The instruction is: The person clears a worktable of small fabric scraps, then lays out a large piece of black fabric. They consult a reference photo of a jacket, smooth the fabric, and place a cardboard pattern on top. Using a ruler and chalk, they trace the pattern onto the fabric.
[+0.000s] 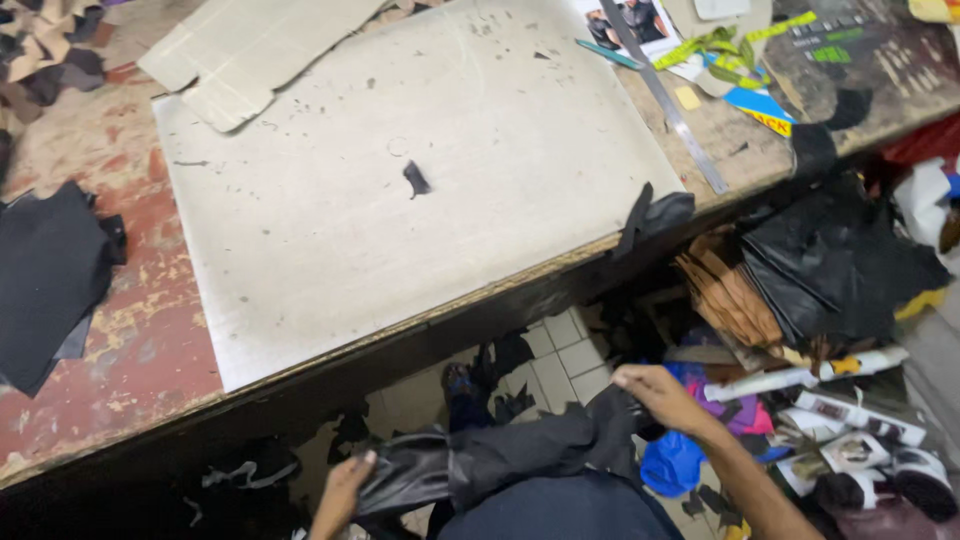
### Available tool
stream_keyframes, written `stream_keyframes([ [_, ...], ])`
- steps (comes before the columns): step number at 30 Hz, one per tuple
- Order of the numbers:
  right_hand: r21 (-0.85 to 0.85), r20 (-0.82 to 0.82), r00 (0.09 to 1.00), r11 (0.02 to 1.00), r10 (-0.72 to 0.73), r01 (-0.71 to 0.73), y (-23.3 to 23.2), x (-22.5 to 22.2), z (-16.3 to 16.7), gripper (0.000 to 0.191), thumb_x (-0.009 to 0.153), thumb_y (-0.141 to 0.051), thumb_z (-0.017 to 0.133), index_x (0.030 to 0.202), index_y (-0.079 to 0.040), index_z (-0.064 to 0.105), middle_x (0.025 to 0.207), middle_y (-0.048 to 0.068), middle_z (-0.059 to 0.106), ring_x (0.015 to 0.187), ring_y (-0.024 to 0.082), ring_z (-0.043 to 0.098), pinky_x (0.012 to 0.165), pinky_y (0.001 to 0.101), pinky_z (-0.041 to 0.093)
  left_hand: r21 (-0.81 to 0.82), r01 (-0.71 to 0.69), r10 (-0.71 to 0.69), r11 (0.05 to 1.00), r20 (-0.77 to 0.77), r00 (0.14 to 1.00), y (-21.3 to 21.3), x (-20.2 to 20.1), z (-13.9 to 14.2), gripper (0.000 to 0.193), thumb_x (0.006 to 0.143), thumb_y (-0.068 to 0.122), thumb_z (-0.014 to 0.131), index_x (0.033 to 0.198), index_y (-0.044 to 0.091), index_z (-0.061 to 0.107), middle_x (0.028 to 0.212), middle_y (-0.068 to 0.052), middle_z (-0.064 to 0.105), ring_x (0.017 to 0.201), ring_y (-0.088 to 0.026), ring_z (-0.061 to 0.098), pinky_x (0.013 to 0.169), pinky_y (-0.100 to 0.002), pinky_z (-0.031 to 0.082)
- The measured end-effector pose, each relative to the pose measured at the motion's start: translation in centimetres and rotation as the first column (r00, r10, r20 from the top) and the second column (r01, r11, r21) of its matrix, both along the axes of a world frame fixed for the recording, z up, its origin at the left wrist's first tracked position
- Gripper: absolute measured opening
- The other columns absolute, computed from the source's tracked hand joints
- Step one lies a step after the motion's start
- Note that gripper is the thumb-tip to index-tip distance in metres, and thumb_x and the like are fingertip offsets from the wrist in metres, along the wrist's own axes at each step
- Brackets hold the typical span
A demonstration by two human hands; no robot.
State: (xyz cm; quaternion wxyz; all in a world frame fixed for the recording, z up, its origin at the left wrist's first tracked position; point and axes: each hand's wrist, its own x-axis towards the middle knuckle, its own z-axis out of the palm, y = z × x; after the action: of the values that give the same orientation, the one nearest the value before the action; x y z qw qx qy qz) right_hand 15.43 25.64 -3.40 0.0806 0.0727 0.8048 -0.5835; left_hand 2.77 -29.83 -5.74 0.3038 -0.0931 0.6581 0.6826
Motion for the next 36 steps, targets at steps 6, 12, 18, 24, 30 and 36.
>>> stream_keyframes([
  [6,-0.477,-0.098,0.942,0.846,-0.32,0.238,2.7,-8.2,2.2,0.027,0.095,-0.027,0.065,0.102,-0.001,0.067,0.095,0.005,0.073,0.084,0.013,0.065,0.078,0.029,0.053,-0.164,-0.312,0.267,0.936,-0.246,0.932,-4.1,-6.8,0.8,0.047,0.102,0.036,0.068,0.082,-0.006,0.071,0.074,-0.011,0.065,0.068,-0.016,0.053,0.068,-0.036,0.047],
  [12,0.175,0.524,0.829,0.929,0.193,-0.327,-0.6,-12.6,1.8,0.042,0.096,-0.04,0.071,0.095,0.002,0.081,0.079,0.006,0.072,0.071,0.012,0.06,0.071,0.0285,0.05,-0.787,0.257,-0.428,0.561,-0.01,0.904,-0.8,-11.5,2.2,0.057,0.101,0.042,0.066,0.072,-0.006,0.064,0.066,-0.014,0.061,0.058,-0.018,0.053,0.064,-0.035,0.045],
  [18,-0.184,0.335,0.939,0.971,-0.082,0.15,7.5,-19.9,16.2,0.04,0.083,-0.021,0.075,0.119,-0.003,0.075,0.088,0.007,0.078,0.075,0.014,0.068,0.07,0.0284,0.053,-0.215,0.028,-0.077,0.976,-0.221,0.972,-1.8,-23.9,16.8,0.049,0.106,0.037,0.06,0.086,-0.005,0.073,0.071,-0.004,0.064,0.066,-0.012,0.051,0.066,-0.03,0.046],
  [24,0.182,-0.524,0.805,0.887,-0.278,0.425,10.8,-41.4,23.3,0.02,0.109,-0.012,0.07,0.122,0.002,0.073,0.092,0.0,0.067,0.08,0.007,0.055,0.07,0.0228,0.043,0.287,-0.06,0.228,0.956,-0.6,0.767,11.5,-46.1,24.8,0.036,0.106,0.023,0.068,0.126,-0.007,0.07,0.107,-0.002,0.073,0.093,-0.009,0.065,0.085,-0.025,0.052],
  [30,0.519,-0.585,0.794,0.675,-0.167,0.525,8.7,-48.1,18.4,0.065,0.089,-0.012,0.079,0.147,-0.001,0.052,0.131,0.024,0.061,0.1,0.032,0.065,0.089,0.0433,0.052,-0.234,-0.523,0.072,0.82,-0.864,0.499,15.4,-51.2,21.6,0.073,0.087,0.013,0.076,0.15,-0.002,0.042,0.094,-0.009,0.064,0.077,-0.023,0.063,0.075,-0.036,0.051],
  [36,0.709,-0.346,0.937,0.669,0.055,0.223,3.5,-32.1,9.6,0.054,0.085,-0.021,0.076,0.135,-0.009,0.062,0.138,0.018,0.059,0.127,0.039,0.055,0.106,0.0475,0.045,-0.585,-0.672,-0.374,0.454,-0.809,0.453,10.1,-36.9,10.5,0.058,0.088,0.029,0.081,0.137,0.003,0.065,0.132,-0.028,0.059,0.123,-0.045,0.054,0.104,-0.055,0.04],
])
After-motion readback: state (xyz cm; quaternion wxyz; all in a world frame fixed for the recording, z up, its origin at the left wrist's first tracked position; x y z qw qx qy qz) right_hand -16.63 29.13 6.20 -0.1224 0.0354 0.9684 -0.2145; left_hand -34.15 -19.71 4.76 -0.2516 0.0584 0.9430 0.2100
